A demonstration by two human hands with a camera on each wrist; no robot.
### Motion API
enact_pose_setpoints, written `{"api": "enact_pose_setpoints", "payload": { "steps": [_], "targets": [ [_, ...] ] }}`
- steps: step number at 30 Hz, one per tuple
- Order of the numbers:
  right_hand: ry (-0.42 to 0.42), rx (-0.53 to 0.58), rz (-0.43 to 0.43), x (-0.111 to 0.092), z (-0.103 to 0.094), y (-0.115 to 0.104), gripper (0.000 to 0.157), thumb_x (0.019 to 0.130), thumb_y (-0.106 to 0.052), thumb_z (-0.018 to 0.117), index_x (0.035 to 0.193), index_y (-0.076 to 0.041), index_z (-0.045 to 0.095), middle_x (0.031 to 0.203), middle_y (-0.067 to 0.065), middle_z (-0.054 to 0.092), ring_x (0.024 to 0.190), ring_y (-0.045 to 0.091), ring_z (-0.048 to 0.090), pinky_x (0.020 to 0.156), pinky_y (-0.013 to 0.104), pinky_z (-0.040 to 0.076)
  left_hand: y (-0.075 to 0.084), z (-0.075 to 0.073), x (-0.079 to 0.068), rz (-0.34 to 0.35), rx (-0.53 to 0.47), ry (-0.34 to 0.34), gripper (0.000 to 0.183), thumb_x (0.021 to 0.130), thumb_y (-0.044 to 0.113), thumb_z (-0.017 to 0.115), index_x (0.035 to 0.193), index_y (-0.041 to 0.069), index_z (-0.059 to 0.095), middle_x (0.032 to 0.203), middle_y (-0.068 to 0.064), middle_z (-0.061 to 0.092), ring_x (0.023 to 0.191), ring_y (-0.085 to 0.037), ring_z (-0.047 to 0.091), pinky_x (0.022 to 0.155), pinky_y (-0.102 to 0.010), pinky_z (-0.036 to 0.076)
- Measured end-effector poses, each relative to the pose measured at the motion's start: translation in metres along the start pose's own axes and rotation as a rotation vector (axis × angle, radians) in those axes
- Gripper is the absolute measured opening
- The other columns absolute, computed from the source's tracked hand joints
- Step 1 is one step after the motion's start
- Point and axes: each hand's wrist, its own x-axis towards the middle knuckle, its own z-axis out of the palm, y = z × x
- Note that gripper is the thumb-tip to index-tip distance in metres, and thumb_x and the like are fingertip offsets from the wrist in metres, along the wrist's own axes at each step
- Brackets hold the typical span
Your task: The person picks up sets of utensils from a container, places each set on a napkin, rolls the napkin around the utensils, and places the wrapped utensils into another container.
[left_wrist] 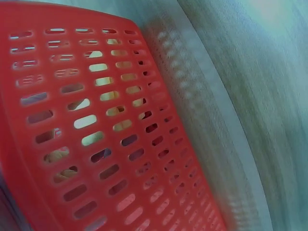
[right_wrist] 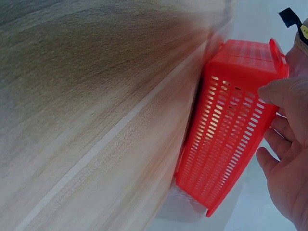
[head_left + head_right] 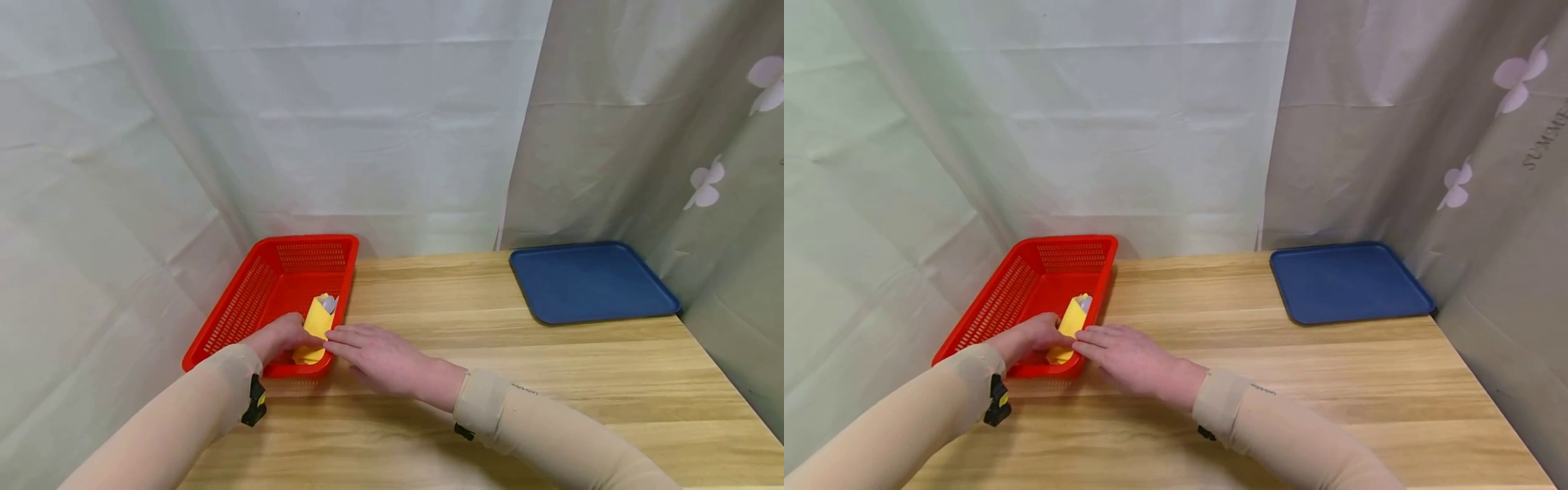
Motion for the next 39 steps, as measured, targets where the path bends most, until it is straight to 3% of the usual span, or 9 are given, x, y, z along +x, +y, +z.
{"api": "enact_pose_setpoints", "payload": {
  "steps": [5,12,22,32,39],
  "targets": [
    [0.009,0.003,-0.004,-0.0011,-0.0011,0.0001,0.074,0.104,-0.025,0.08,0.169,-0.015,0.048,0.173,0.0,0.045,0.162,0.017,0.036,0.131,0.035,0.026,0.002,0.0002,0.0001,-0.011,0.036,0.023,0.092,0.09,0.036,0.09,0.156,-0.007,0.042,0.143,-0.028,0.057,0.121,-0.039,0.056,0.117,-0.059,0.045],
    [0.003,0.015,0.006,-0.0011,-0.0015,0.0,0.074,0.103,-0.026,0.081,0.169,-0.017,0.048,0.174,-0.001,0.044,0.162,0.016,0.035,0.131,0.036,0.027,0.0041,0.0001,-0.0029,0.003,0.109,0.038,0.093,0.092,0.034,0.089,0.157,-0.009,0.041,0.146,-0.029,0.055,0.121,-0.039,0.055,0.119,-0.062,0.042],
    [0.02,-0.016,-0.015,-0.0014,-0.0019,-0.0006,0.07,0.105,-0.026,0.079,0.167,-0.015,0.05,0.172,0.001,0.047,0.161,0.018,0.038,0.131,0.036,0.027,-0.0001,-0.0045,-0.0038,0.028,0.125,0.051,0.07,0.096,0.038,0.087,0.139,-0.006,0.055,0.118,-0.019,0.067,0.106,-0.033,0.061,0.105,-0.049,0.055],
    [0.005,-0.012,-0.011,-0.0007,-0.0025,-0.0005,0.073,0.103,-0.027,0.081,0.168,-0.016,0.049,0.172,0.0,0.046,0.161,0.017,0.037,0.131,0.035,0.027,0.0021,-0.0072,-0.0096,0.041,0.168,0.097,0.069,0.105,0.042,0.075,0.146,-0.008,0.052,0.124,-0.022,0.068,0.105,-0.032,0.063,0.104,-0.047,0.058],
    [-0.009,-0.025,-0.002,0.0008,-0.0055,-0.0001,0.077,0.102,-0.029,0.082,0.17,-0.02,0.047,0.174,-0.002,0.044,0.162,0.014,0.036,0.13,0.035,0.028,-0.0007,-0.0045,-0.0087,0.057,0.202,0.157,0.071,0.109,0.04,0.067,0.155,-0.011,0.046,0.141,-0.032,0.062,0.107,-0.034,0.064,0.109,-0.053,0.056]
  ]
}}
